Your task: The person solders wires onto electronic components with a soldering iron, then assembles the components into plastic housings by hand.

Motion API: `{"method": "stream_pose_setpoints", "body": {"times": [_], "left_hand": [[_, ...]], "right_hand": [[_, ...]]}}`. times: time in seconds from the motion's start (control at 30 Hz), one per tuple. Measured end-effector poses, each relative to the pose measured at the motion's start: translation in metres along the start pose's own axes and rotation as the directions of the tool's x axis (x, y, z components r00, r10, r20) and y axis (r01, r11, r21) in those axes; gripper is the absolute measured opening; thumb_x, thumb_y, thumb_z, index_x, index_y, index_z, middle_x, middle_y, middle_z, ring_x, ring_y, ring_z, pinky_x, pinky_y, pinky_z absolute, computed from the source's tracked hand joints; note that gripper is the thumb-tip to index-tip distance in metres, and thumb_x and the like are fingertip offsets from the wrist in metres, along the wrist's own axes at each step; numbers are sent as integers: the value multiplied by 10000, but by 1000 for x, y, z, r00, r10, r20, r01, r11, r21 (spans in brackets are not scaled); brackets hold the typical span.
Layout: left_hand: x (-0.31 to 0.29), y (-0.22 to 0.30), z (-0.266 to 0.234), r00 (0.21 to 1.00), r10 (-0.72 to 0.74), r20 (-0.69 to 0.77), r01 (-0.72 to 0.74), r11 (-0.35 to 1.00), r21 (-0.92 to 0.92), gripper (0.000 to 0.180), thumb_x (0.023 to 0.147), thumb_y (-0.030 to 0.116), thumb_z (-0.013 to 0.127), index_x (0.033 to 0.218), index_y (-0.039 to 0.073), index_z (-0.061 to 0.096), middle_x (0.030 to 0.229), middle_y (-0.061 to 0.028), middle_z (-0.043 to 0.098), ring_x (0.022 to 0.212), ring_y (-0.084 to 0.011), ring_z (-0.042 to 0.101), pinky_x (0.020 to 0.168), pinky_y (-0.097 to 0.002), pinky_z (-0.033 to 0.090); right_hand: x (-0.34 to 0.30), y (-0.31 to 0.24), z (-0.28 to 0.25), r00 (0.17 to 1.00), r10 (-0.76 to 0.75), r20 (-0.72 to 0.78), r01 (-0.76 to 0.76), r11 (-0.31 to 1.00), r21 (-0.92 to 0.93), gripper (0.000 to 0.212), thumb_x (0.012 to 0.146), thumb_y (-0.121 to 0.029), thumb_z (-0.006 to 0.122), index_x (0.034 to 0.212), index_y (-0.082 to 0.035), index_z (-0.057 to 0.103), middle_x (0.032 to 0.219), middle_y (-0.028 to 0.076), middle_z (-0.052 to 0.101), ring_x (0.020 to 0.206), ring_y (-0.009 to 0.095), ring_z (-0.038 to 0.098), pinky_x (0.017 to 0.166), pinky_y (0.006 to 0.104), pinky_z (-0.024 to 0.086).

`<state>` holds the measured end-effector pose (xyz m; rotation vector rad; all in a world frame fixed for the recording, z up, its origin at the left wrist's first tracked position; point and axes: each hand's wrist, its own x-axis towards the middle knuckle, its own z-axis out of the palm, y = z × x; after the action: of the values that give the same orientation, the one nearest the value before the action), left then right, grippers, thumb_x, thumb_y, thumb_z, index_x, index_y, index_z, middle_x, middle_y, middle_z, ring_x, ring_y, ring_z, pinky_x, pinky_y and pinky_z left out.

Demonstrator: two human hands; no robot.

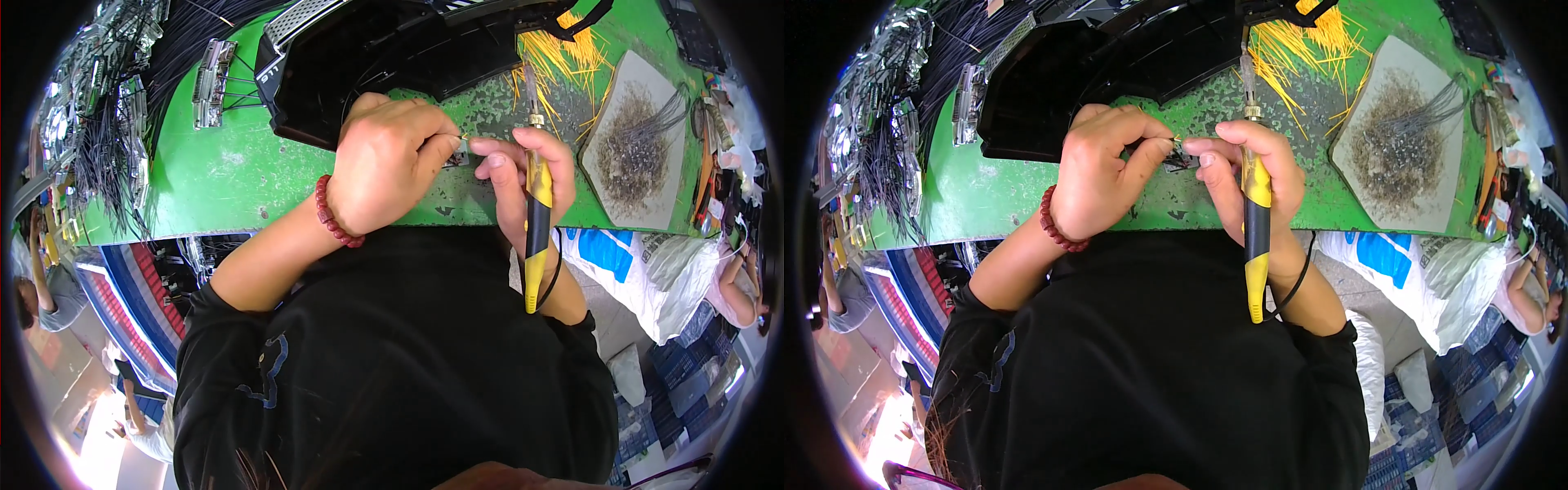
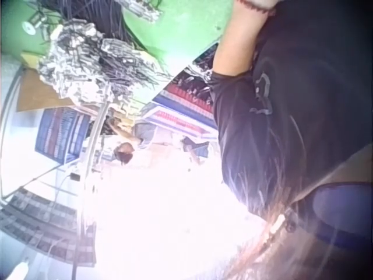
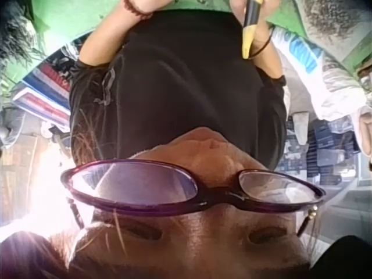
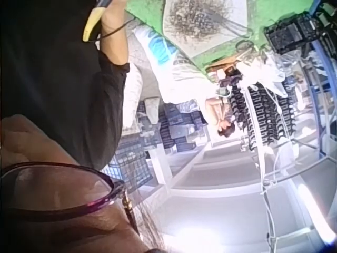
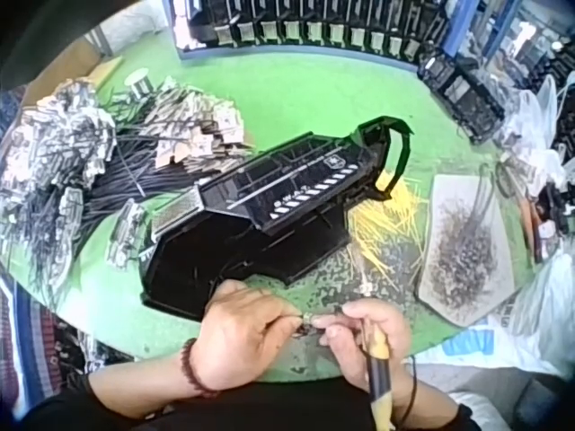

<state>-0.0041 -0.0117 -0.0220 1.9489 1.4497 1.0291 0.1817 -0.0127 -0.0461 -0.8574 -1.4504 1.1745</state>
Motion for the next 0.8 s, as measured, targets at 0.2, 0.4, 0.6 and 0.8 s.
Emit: {"method": "stream_pose_setpoints", "body": {"times": [0.2, 0.4, 0.6, 0.8], "left_hand": [[0, -1, -2, 1000, -12, 18, 13, 998, -56, 66, 789, 94, 685, 756, 74, 631, 706, -61, 633, 689, -246, 616, 746, -355, 425], [0, -1, -3, 999, 17, 49, -15, 999, -45, 89, 761, 93, 707, 759, 78, 620, 725, -54, 629, 716, -243, 618, 756, -361, 423], [-3, -3, 4, 991, 124, -52, -117, 986, 119, 114, 731, 96, 732, 754, 103, 620, 729, -35, 623, 730, -235, 624, 756, -360, 422], [-3, -4, 0, 994, 110, -23, -108, 991, 73, 111, 732, 99, 732, 752, 107, 623, 722, -28, 617, 728, -229, 615, 755, -359, 420]], "right_hand": [[0, -2, 2, 998, 56, 11, -57, 998, 39, 314, 899, 54, 608, 1189, 4, 499, 959, 120, 655, 857, 172, 698, 641, 229, 540], [16, -8, -6, 994, 107, 17, -105, 988, -110, 320, 873, 4, 683, 1160, -11, 542, 838, 94, 701, 754, 114, 669, 647, 226, 520], [21, -4, 7, 986, 158, 52, -149, 979, -142, 351, 799, 68, 705, 1112, -43, 592, 766, 28, 643, 700, 77, 638, 624, 221, 515], [20, 8, -1, 992, 19, 128, 4, 984, -179, 342, 810, 62, 698, 1117, -52, 600, 759, 55, 665, 678, 89, 639, 633, 224, 509]]}}
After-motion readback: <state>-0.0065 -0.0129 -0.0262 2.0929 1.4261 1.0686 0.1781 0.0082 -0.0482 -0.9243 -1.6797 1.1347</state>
